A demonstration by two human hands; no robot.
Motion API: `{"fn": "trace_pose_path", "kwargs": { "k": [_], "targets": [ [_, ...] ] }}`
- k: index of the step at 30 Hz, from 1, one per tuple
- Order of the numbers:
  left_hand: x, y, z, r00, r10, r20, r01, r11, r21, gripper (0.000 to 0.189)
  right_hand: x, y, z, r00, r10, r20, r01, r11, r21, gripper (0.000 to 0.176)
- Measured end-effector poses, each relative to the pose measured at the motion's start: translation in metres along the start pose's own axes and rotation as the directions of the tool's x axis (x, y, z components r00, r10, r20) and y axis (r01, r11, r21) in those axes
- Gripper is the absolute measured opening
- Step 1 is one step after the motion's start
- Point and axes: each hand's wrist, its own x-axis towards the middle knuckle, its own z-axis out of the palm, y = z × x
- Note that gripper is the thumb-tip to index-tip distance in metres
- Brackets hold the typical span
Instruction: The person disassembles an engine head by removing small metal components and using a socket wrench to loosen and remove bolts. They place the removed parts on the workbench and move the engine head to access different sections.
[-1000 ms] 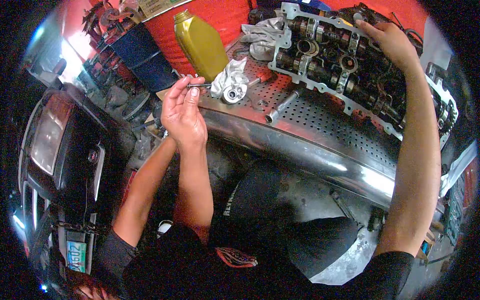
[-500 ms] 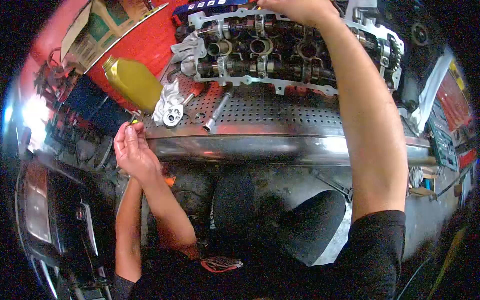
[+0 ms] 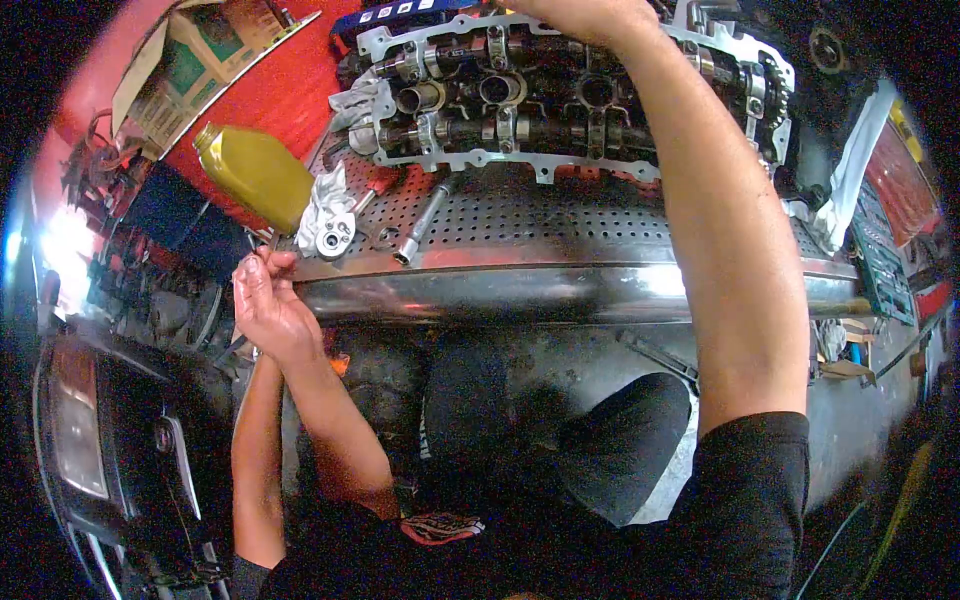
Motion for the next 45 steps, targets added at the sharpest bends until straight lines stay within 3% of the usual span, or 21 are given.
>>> {"fn": "trace_pose_path", "kwargs": {
  "k": [2,5,10,12,14,16,20,26,27,33,36,39,42,45],
  "targets": [
    [0.006,-0.014,-0.006,0.993,0.093,0.066,-0.101,0.987,0.125,0.016,-0.001,0.002,0.004,0.998,-0.029,-0.060,0.033,0.998,0.061,0.059],
    [0.003,0.000,0.025,1.000,0.006,-0.019,-0.003,0.987,0.162,0.019,-0.002,0.009,0.003,0.997,-0.039,-0.072,0.045,0.994,0.097,0.057],
    [-0.001,0.018,0.058,0.998,-0.001,0.069,-0.015,0.974,0.224,0.027,-0.002,0.010,-0.007,0.996,-0.091,0.006,0.087,0.973,0.216,0.059],
    [-0.002,0.016,0.064,0.995,-0.014,0.102,-0.013,0.965,0.260,0.029,-0.023,0.004,-0.026,0.999,-0.051,0.016,0.045,0.961,0.272,0.043],
    [-0.002,0.024,0.078,0.997,-0.032,0.072,0.002,0.922,0.387,0.027,0.010,0.023,0.015,0.991,-0.115,-0.072,0.127,0.973,0.195,0.074],
    [0.008,0.011,0.092,0.996,0.021,0.081,-0.042,0.964,0.263,0.025,0.002,0.019,0.009,0.999,-0.035,0.007,0.034,0.997,0.068,0.068],
    [0.041,0.001,0.135,0.977,0.038,0.208,-0.053,0.996,0.069,0.021,0.004,0.023,0.018,0.991,-0.071,-0.110,0.081,0.993,0.087,0.049],
    [0.073,0.027,0.221,0.859,0.207,0.467,-0.276,0.958,0.083,0.026,0.000,0.028,0.025,0.958,-0.116,-0.263,0.173,0.963,0.205,0.035],
    [0.081,0.026,0.233,0.815,0.279,0.509,-0.374,0.923,0.094,0.026,0.002,0.030,0.027,0.953,-0.121,-0.277,0.184,0.959,0.215,0.035],
    [0.110,0.033,0.297,0.760,0.235,0.605,-0.461,0.852,0.248,0.021,-0.002,0.029,0.025,0.935,-0.115,-0.335,0.200,0.952,0.233,0.034],
    [0.108,0.033,0.313,0.689,0.169,0.705,-0.418,0.887,0.195,0.019,-0.006,0.029,0.020,0.938,-0.110,-0.330,0.198,0.948,0.249,0.035],
    [0.103,0.033,0.320,0.675,0.226,0.703,-0.451,0.880,0.150,0.018,-0.003,0.031,0.024,0.931,-0.134,-0.340,0.225,0.943,0.244,0.033],
    [0.102,0.033,0.322,0.670,0.191,0.718,-0.419,0.895,0.154,0.019,-0.004,0.031,0.026,0.923,-0.136,-0.360,0.228,0.947,0.227,0.031],
    [0.102,0.034,0.321,0.683,0.121,0.721,-0.299,0.946,0.124,0.020,-0.005,0.028,0.024,0.926,-0.143,-0.350,0.225,0.953,0.204,0.029]
  ]
}}
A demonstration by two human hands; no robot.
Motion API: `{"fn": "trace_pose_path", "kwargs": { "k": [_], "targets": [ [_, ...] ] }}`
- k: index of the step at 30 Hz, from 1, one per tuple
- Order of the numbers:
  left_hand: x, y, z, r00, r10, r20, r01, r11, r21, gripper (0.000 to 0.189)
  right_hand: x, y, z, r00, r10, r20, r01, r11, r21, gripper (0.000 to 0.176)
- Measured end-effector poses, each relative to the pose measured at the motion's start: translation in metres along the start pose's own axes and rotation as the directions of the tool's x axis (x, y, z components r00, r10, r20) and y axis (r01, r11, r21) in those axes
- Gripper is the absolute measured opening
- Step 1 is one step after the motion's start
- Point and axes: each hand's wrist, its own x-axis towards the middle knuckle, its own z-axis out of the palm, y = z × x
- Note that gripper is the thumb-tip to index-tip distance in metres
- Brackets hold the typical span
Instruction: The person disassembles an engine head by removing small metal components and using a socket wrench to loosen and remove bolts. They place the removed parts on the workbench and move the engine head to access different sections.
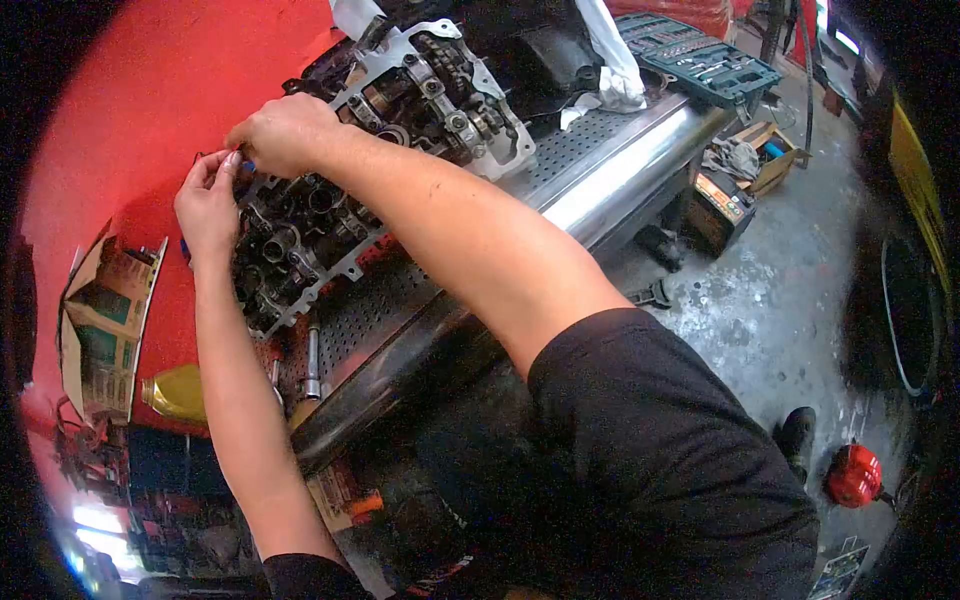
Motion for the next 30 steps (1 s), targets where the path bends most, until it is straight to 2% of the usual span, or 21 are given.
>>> {"fn": "trace_pose_path", "kwargs": {
  "k": [2,6,9,10,13,14,15,16,17,18,19,22,25,29,30],
  "targets": [
    [0.001,-0.004,-0.001,1.000,0.002,0.022,-0.002,1.000,-0.012,0.021,-0.002,-0.002,-0.005,0.999,-0.003,0.032,0.002,1.000,0.010,0.029],
    [0.000,-0.022,0.001,1.000,-0.016,-0.001,0.016,0.999,0.033,0.036,0.005,0.009,0.015,0.986,-0.044,-0.158,0.048,0.998,0.027,0.028],
    [-0.010,-0.040,0.004,0.996,0.037,0.075,-0.062,0.925,0.375,0.051,0.005,0.011,0.022,0.946,-0.060,-0.320,0.075,0.997,0.035,0.028],
    [-0.013,-0.040,0.004,0.992,-0.006,0.125,-0.045,0.915,0.401,0.058,0.005,0.011,0.022,0.933,-0.063,-0.353,0.082,0.996,0.040,0.029],
    [-0.019,-0.032,0.011,0.990,0.039,0.134,-0.110,0.807,0.580,0.055,0.002,0.021,0.023,0.909,-0.084,-0.408,0.102,0.995,0.023,0.027],
    [-0.020,-0.027,0.011,0.991,-0.003,0.131,-0.078,0.793,0.604,0.056,0.005,0.023,0.023,0.901,-0.109,-0.421,0.131,0.991,0.023,0.027],
    [-0.020,-0.031,0.010,0.991,0.045,0.127,-0.109,0.818,0.564,0.056,0.009,0.021,0.025,0.890,-0.133,-0.435,0.163,0.986,0.033,0.027],
    [-0.019,-0.025,0.009,0.987,-0.062,0.152,-0.050,0.768,0.638,0.055,0.009,0.017,0.025,0.891,-0.094,-0.443,0.142,0.987,0.076,0.027],
    [-0.020,-0.028,0.009,0.987,-0.070,0.145,-0.033,0.796,0.605,0.054,0.010,0.016,0.021,0.892,-0.062,-0.447,0.124,0.986,0.112,0.027],
    [-0.019,-0.028,0.010,0.983,-0.098,0.152,-0.020,0.775,0.631,0.054,0.014,0.020,0.022,0.877,-0.092,-0.471,0.178,0.974,0.142,0.024],
    [-0.025,-0.024,0.011,0.996,0.016,0.084,-0.065,0.782,0.619,0.055,0.016,0.021,0.023,0.862,-0.116,-0.494,0.223,0.961,0.165,0.022],
    [-0.026,-0.022,0.011,0.996,-0.003,0.091,-0.055,0.774,0.631,0.054,0.013,0.020,0.021,0.887,-0.085,-0.454,0.225,0.937,0.266,0.020],
    [-0.028,-0.019,0.010,0.995,-0.031,0.100,-0.040,0.771,0.636,0.054,0.011,0.016,0.019,0.923,0.009,-0.384,0.133,0.930,0.342,0.021],
    [-0.027,-0.018,0.010,0.995,-0.029,0.097,-0.039,0.771,0.636,0.052,0.012,0.021,0.022,0.941,0.025,-0.337,0.109,0.921,0.373,0.018],
    [-0.026,-0.021,0.012,0.997,-0.011,0.078,-0.041,0.774,0.632,0.052,0.010,0.017,0.021,0.958,0.147,-0.248,0.024,0.817,0.576,0.018]
  ]
}}
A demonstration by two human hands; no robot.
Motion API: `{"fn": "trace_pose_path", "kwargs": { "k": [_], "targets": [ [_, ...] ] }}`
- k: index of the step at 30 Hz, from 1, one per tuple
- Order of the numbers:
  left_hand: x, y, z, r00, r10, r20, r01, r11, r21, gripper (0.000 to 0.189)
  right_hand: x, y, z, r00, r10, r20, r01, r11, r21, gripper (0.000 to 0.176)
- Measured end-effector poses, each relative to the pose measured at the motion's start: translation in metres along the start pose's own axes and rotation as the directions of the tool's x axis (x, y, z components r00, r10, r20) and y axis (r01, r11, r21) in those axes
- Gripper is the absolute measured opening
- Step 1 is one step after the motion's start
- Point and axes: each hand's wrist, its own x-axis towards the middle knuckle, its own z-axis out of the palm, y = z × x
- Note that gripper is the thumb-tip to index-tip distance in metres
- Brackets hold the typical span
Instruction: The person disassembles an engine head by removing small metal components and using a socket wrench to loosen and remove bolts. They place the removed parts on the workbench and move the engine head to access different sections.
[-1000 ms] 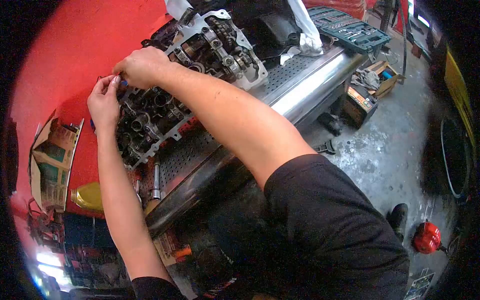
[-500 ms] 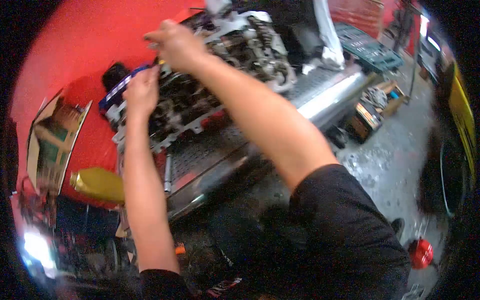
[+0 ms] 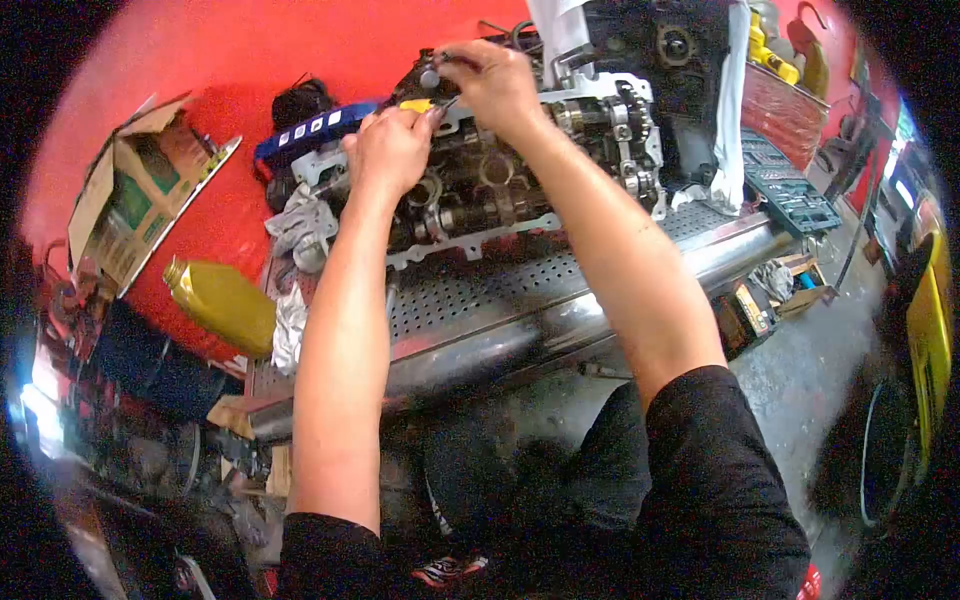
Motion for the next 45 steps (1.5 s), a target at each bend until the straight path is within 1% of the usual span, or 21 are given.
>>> {"fn": "trace_pose_path", "kwargs": {
  "k": [1,3,5,6,7,9,11,13,15,16,17,19,20,21,23,24,25,29,33,42,45],
  "targets": [
    [-0.002,0.000,0.000,1.000,-0.008,-0.023,0.008,1.000,0.000,0.052,0.003,0.004,0.000,0.992,-0.124,-0.011,0.121,0.984,-0.127,0.019],
    [-0.002,-0.001,0.000,1.000,-0.015,-0.009,0.015,0.999,-0.038,0.049,0.002,0.001,-0.001,0.985,-0.159,-0.059,0.149,0.978,-0.149,0.021],
    [0.001,-0.005,0.003,1.000,-0.006,0.019,0.006,0.999,-0.039,0.044,-0.015,-0.024,-0.001,0.990,-0.085,-0.111,0.076,0.994,-0.082,0.021],
    [0.003,-0.005,0.005,0.999,-0.012,0.040,0.013,1.000,-0.017,0.044,-0.025,-0.034,0.002,0.988,-0.118,-0.101,0.124,0.991,0.054,0.016],
    [0.001,-0.005,0.008,0.998,0.011,-0.062,-0.008,0.999,0.044,0.054,-0.037,-0.043,0.000,0.982,-0.156,-0.104,0.172,0.969,0.178,0.015],
    [-0.005,0.011,-0.036,0.984,-0.077,0.164,0.090,0.993,-0.077,0.046,-0.079,-0.073,-0.012,0.999,0.033,-0.034,-0.031,0.998,0.058,0.015],
    [0.008,0.010,-0.026,0.963,-0.142,0.229,0.158,0.986,-0.049,0.045,-0.113,-0.076,-0.022,0.978,-0.186,-0.094,0.172,0.976,-0.134,0.018],
    [0.010,0.013,-0.029,0.955,-0.159,0.252,0.184,0.980,-0.080,0.047,-0.140,-0.070,-0.045,0.940,-0.313,-0.134,0.269,0.924,-0.273,0.020],
    [0.029,-0.008,-0.006,0.962,-0.059,0.268,0.096,0.987,-0.130,0.049,-0.171,-0.070,-0.071,0.950,-0.196,-0.241,0.142,0.964,-0.225,0.020],
    [0.030,-0.005,-0.012,0.946,-0.087,0.312,0.141,0.978,-0.155,0.050,-0.185,-0.071,-0.084,0.941,-0.194,-0.277,0.118,0.956,-0.267,0.020],
    [0.042,-0.016,0.000,0.955,-0.008,0.297,0.045,0.992,-0.121,0.053,-0.198,-0.073,-0.097,0.929,-0.194,-0.315,0.093,0.947,-0.308,0.020],
    [0.042,-0.011,-0.012,0.940,-0.049,0.337,0.102,0.984,-0.143,0.055,-0.225,-0.074,-0.125,0.920,-0.159,-0.359,0.010,0.923,-0.384,0.020],
    [0.056,-0.041,0.009,0.937,0.026,0.349,0.011,0.994,-0.105,0.058,-0.237,-0.072,-0.140,0.907,-0.164,-0.388,0.013,0.932,-0.363,0.023],
    [0.079,-0.063,0.032,0.929,0.117,0.350,-0.093,0.992,-0.083,0.063,-0.255,-0.076,-0.157,0.890,-0.050,-0.454,-0.132,0.923,-0.360,0.022],
    [0.063,-0.044,0.010,0.899,0.230,0.372,-0.158,0.964,-0.215,0.068,-0.286,-0.070,-0.190,0.773,0.072,-0.631,-0.284,0.928,-0.242,0.020],
    [0.057,-0.038,0.004,0.912,0.190,0.362,-0.098,0.961,-0.258,0.064,-0.300,-0.066,-0.209,0.740,0.072,-0.668,-0.262,0.946,-0.188,0.018],
    [0.052,-0.036,0.001,0.922,0.140,0.361,-0.032,0.957,-0.289,0.060,-0.316,-0.065,-0.229,0.711,0.062,-0.701,-0.312,0.920,-0.236,0.018],
    [0.048,-0.037,0.004,0.943,0.084,0.324,0.039,0.933,-0.356,0.058,-0.373,-0.071,-0.291,0.573,0.057,-0.818,-0.527,0.790,-0.314,0.019],
    [0.050,-0.040,0.004,0.926,0.056,0.373,0.094,0.923,-0.373,0.055,-0.415,-0.070,-0.323,0.502,0.054,-0.863,-0.573,0.768,-0.286,0.021],
    [0.042,-0.029,-0.010,0.928,0.003,0.372,0.122,0.942,-0.312,0.057,-0.437,-0.048,-0.325,0.513,0.110,-0.851,-0.669,0.672,-0.316,0.022],
    [0.046,-0.032,-0.008,0.924,-0.014,0.383,0.136,0.946,-0.293,0.057,-0.439,-0.039,-0.323,0.492,0.142,-0.859,-0.661,0.703,-0.262,0.021]
  ]
}}
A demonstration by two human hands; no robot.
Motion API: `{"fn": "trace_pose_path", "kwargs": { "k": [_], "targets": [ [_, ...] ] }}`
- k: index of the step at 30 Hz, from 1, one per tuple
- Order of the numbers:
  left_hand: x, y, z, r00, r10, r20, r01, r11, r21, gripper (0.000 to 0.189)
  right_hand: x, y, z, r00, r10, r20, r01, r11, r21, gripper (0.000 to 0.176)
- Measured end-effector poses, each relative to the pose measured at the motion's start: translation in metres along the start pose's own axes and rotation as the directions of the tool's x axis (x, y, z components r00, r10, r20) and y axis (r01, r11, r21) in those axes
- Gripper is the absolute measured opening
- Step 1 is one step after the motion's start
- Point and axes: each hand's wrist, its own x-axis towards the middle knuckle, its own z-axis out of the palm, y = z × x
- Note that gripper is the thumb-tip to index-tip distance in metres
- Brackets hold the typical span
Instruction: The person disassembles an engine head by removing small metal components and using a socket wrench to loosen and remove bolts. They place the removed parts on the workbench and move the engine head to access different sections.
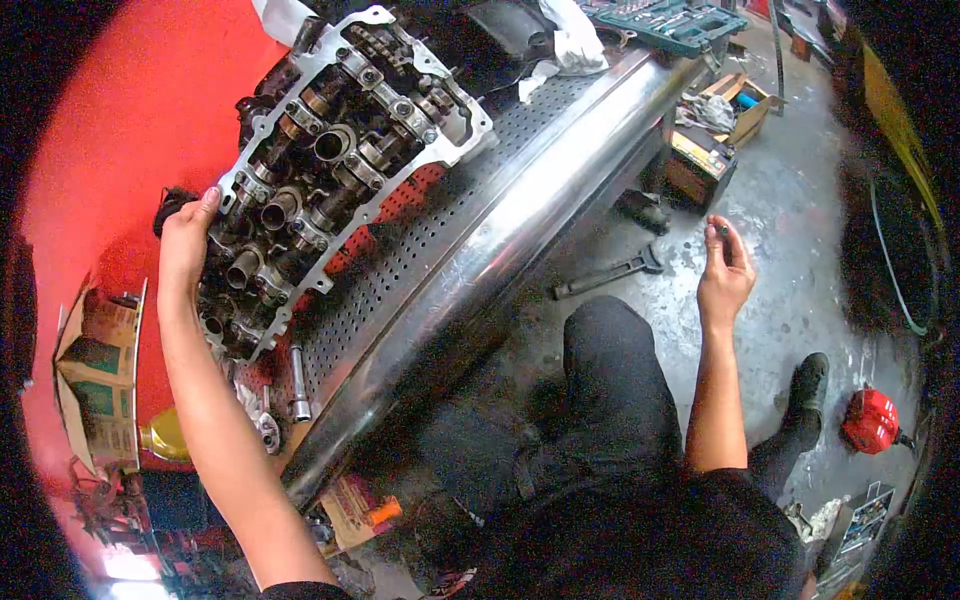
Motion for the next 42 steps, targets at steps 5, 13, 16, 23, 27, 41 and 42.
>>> {"fn": "trace_pose_path", "kwargs": {
  "k": [5,13,16,23,27,41,42],
  "targets": [
    [0.002,-0.007,0.002,1.000,0.003,-0.002,-0.003,1.000,-0.025,0.056,-0.003,0.009,0.004,0.999,-0.034,0.006,0.035,0.995,-0.091,0.021],
    [0.001,-0.008,0.004,1.000,-0.019,0.006,0.019,0.998,-0.057,0.055,-0.011,-0.014,0.020,0.999,0.022,0.029,-0.020,0.997,-0.076,0.019],
    [-0.002,-0.003,0.004,1.000,-0.014,-0.004,0.014,0.999,-0.052,0.055,-0.013,-0.029,0.028,0.997,-0.049,0.061,0.054,0.995,-0.086,0.018],
    [-0.001,-0.003,0.006,1.000,-0.001,-0.030,0.000,1.000,-0.016,0.055,-0.020,-0.067,0.055,0.982,-0.090,0.165,0.083,0.995,0.052,0.015],
    [-0.001,-0.005,0.011,0.996,0.065,-0.069,-0.069,0.996,-0.060,0.054,-0.025,-0.092,0.080,0.968,-0.111,0.227,0.077,0.985,0.152,0.017],
    [-0.005,0.003,0.009,0.997,0.063,-0.054,-0.061,0.998,0.032,0.057,-0.050,-0.165,0.159,0.830,-0.378,0.411,0.247,0.909,0.336,0.020],
    [-0.005,0.005,0.011,0.995,0.090,-0.041,-0.087,0.994,0.061,0.058,-0.052,-0.170,0.163,0.820,-0.385,0.423,0.232,0.900,0.370,0.019]
  ]
}}
